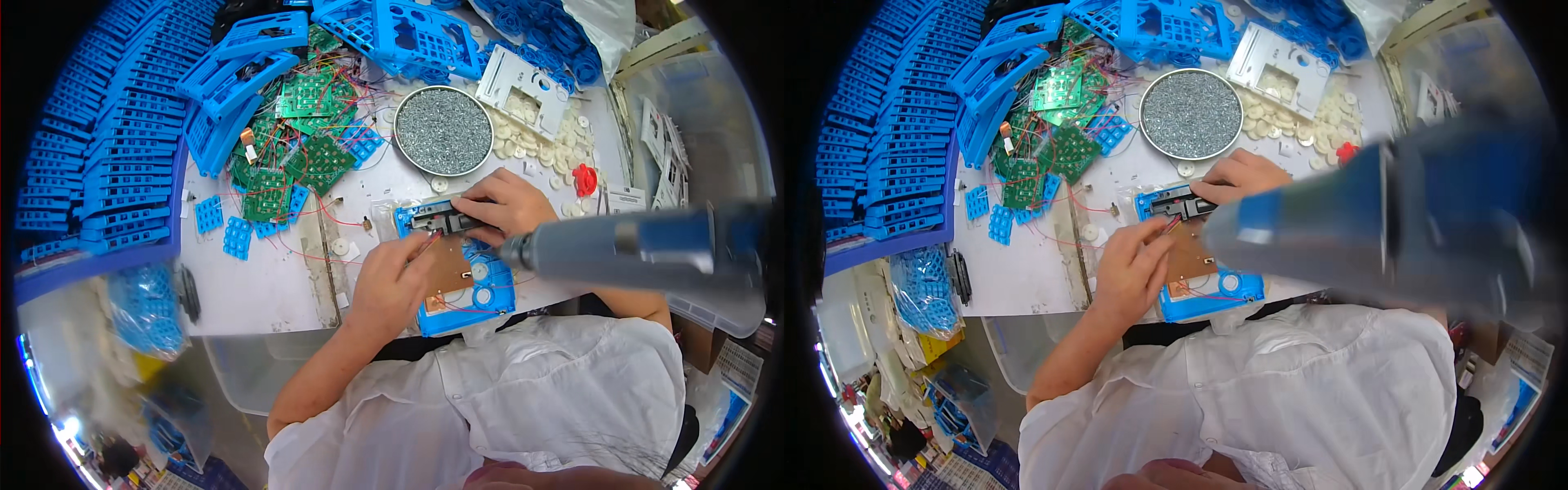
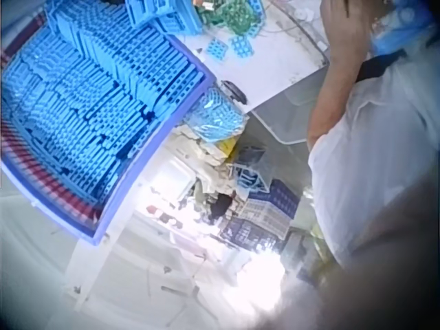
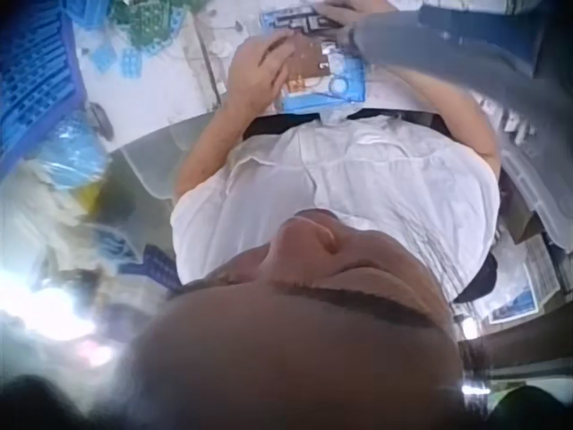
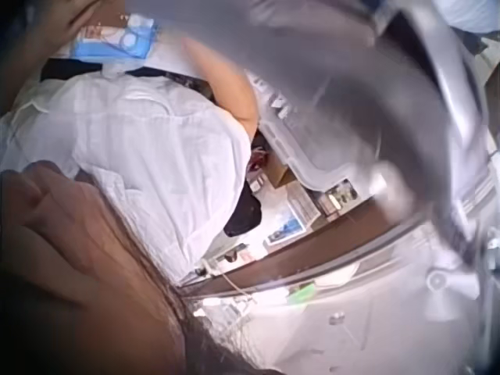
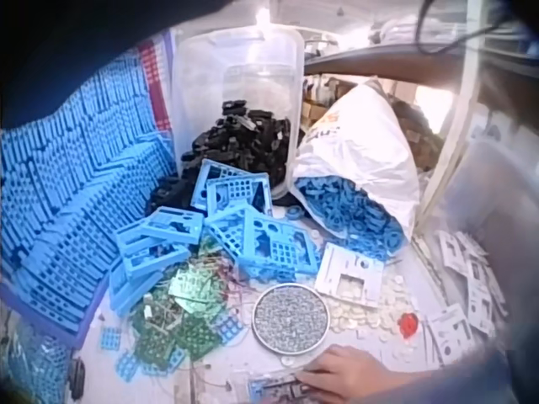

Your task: Assembling electronic circuit boards and plastic components into final products using an electric screwdriver.

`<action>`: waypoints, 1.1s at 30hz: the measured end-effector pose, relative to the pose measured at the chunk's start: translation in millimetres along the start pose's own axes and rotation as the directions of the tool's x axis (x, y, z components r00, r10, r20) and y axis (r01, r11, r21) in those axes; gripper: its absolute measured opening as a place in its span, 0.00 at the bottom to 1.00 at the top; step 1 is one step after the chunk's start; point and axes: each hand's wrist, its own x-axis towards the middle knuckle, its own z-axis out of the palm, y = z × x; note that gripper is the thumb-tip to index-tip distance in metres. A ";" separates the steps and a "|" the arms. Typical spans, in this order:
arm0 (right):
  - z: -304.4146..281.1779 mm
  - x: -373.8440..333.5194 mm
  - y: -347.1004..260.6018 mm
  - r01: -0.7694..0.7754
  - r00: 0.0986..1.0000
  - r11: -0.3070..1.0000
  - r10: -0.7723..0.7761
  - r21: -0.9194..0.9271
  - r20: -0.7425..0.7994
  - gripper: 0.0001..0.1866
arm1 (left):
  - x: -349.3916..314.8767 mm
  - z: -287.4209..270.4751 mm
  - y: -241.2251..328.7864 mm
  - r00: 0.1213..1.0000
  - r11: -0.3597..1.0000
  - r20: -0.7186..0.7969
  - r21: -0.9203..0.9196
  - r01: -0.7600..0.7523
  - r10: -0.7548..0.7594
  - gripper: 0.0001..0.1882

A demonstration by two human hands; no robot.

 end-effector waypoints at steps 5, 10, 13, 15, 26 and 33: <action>-17.0 -4.8 -27.8 -0.079 0.996 0.966 0.088 -0.247 0.025 0.32 | 6.3 -6.9 -2.2 0.997 1.000 0.073 0.009 0.014 -0.015 0.22; -108.8 -45.1 -75.2 -0.391 0.910 0.826 0.281 0.406 0.305 0.30 | 41.6 -33.1 -8.6 0.998 0.995 -0.061 0.100 0.027 -0.021 0.15; -136.0 -83.5 -14.3 0.192 0.320 0.946 0.191 0.261 -0.928 0.20 | 111.8 -18.3 -38.0 1.000 0.995 -0.024 0.094 0.014 -0.012 0.07; -142.9 -61.2 31.6 0.284 0.323 0.911 0.204 0.300 -0.924 0.20 | 145.7 -2.3 -65.4 0.992 0.951 0.088 0.290 -0.111 0.089 0.06; -112.3 4.6 18.4 0.132 0.837 0.714 0.292 0.687 -0.464 0.20 | 172.6 30.0 -84.7 0.973 0.808 0.170 0.544 -0.226 0.157 0.07; -80.1 29.6 -19.8 0.221 0.822 0.499 0.367 0.838 -0.436 0.20 | 150.9 -8.1 -31.8 0.955 0.933 0.272 -0.297 0.202 -0.120 0.06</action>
